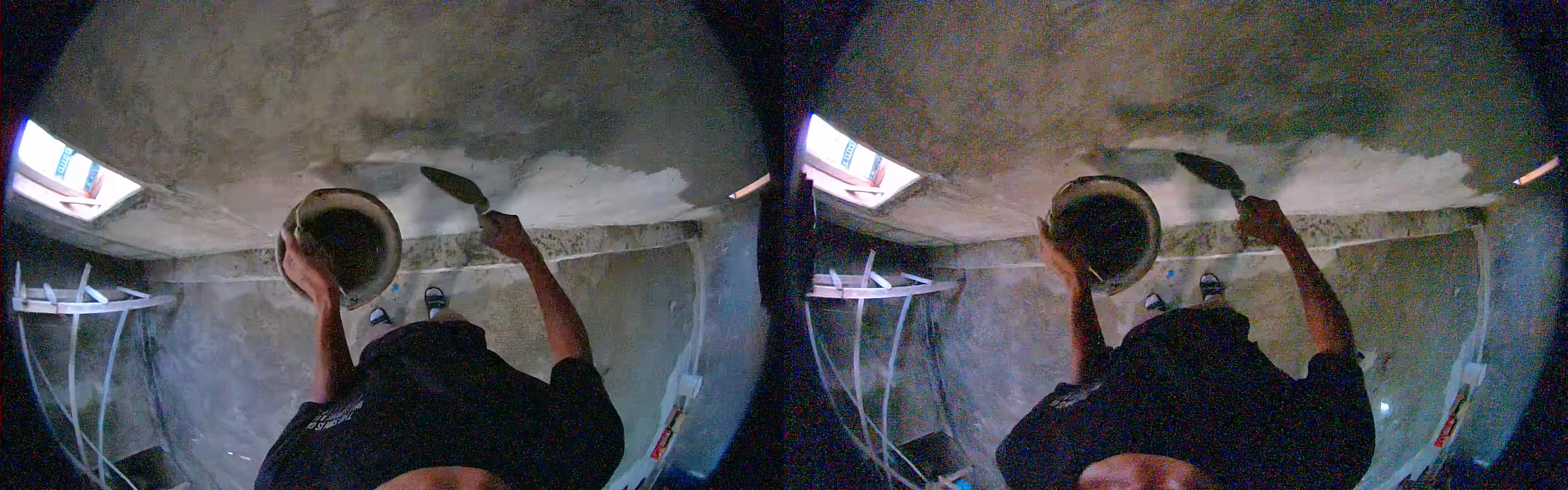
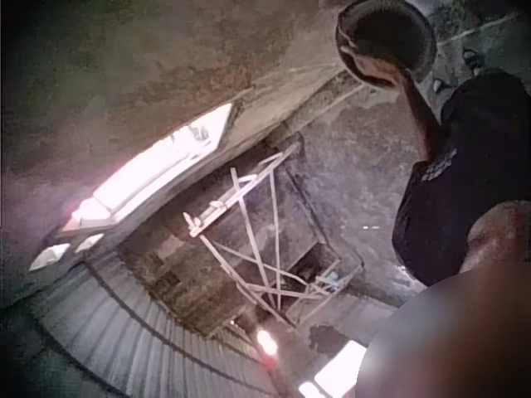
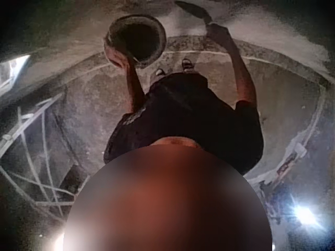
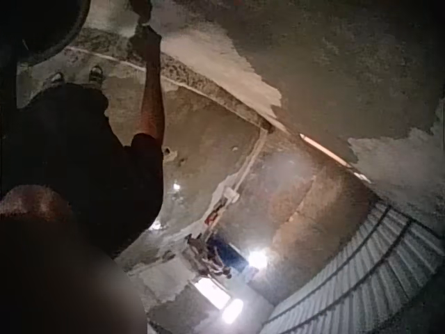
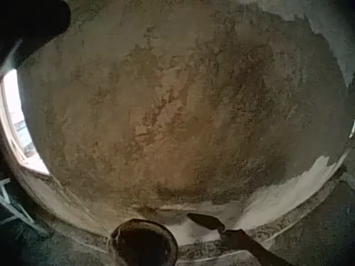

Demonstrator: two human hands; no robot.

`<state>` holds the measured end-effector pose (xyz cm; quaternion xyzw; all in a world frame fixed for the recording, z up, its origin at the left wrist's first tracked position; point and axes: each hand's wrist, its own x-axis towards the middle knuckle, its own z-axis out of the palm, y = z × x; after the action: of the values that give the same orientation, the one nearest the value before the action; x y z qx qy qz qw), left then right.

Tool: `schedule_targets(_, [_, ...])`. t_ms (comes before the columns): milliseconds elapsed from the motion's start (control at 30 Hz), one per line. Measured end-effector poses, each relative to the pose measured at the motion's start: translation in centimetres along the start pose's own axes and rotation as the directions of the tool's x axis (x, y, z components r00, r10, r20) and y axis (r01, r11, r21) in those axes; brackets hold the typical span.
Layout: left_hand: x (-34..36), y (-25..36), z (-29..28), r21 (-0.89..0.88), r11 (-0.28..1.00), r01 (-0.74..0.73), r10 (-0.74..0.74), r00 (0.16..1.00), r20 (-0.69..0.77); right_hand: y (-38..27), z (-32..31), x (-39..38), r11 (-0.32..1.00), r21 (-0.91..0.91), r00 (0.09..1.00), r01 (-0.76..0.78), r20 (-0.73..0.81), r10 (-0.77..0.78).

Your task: The person patches and smooths a concrete wall by applying plaster mix from a bucket onto the wall with a trowel.

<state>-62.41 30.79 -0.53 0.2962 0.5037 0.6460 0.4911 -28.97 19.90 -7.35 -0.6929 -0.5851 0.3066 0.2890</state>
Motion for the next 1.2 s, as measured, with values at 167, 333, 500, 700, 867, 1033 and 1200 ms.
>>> schedule_targets(167, [-0.7, -0.4, 1.1, 0.019, 1.0, -0.013, 0.015, 0.994, -0.105, 7.7, -2.9, 5.0, 0.755, -0.518, 0.895, 0.402, 0.047, -0.444])
schedule_targets(333, [-0.6, -3.3, 0.2, 0.117, 0.988, -0.105, 0.119, 0.986, -0.118, 7.8, -5.7, 8.5, 0.995, 0.058, 0.95, -0.085, 0.305, 0.063])
schedule_targets(500, [-0.8, -3.2, 0.3, 0.077, 0.997, -0.01, 0.028, 0.972, -0.235, 9.4, -7.2, 12.5, 0.983, 0.034, 0.875, -0.178, 0.463, 0.142])
schedule_targets(700, [-1.9, -2.1, 1.1, 0.039, 0.999, 0.026, -0.012, 0.945, -0.327, 13.1, -5.4, 14.8, 0.961, 0.15, 0.847, -0.232, 0.517, 0.124])
schedule_targets(867, [-1.2, -3.7, 0.0, 0.154, 0.986, -0.069, 0.111, 0.953, -0.281, 12.7, -6.4, 13.7, 0.926, 0.117, 0.796, -0.36, 0.556, 0.239])
schedule_targets(1033, [-1.0, -4.5, -0.5, 0.061, 0.997, -0.045, 0.061, 0.954, -0.294, 13.2, -7.0, 12.8, 0.95, -0.022, 0.797, -0.312, 0.538, 0.274])
schedule_targets(1200, [-0.2, -4.5, -0.6, 0.168, 0.979, -0.112, 0.134, 0.982, -0.13, 14.1, -5.6, 11.5, 0.691, -0.598, 0.903, 0.407, 0.149, -0.403])
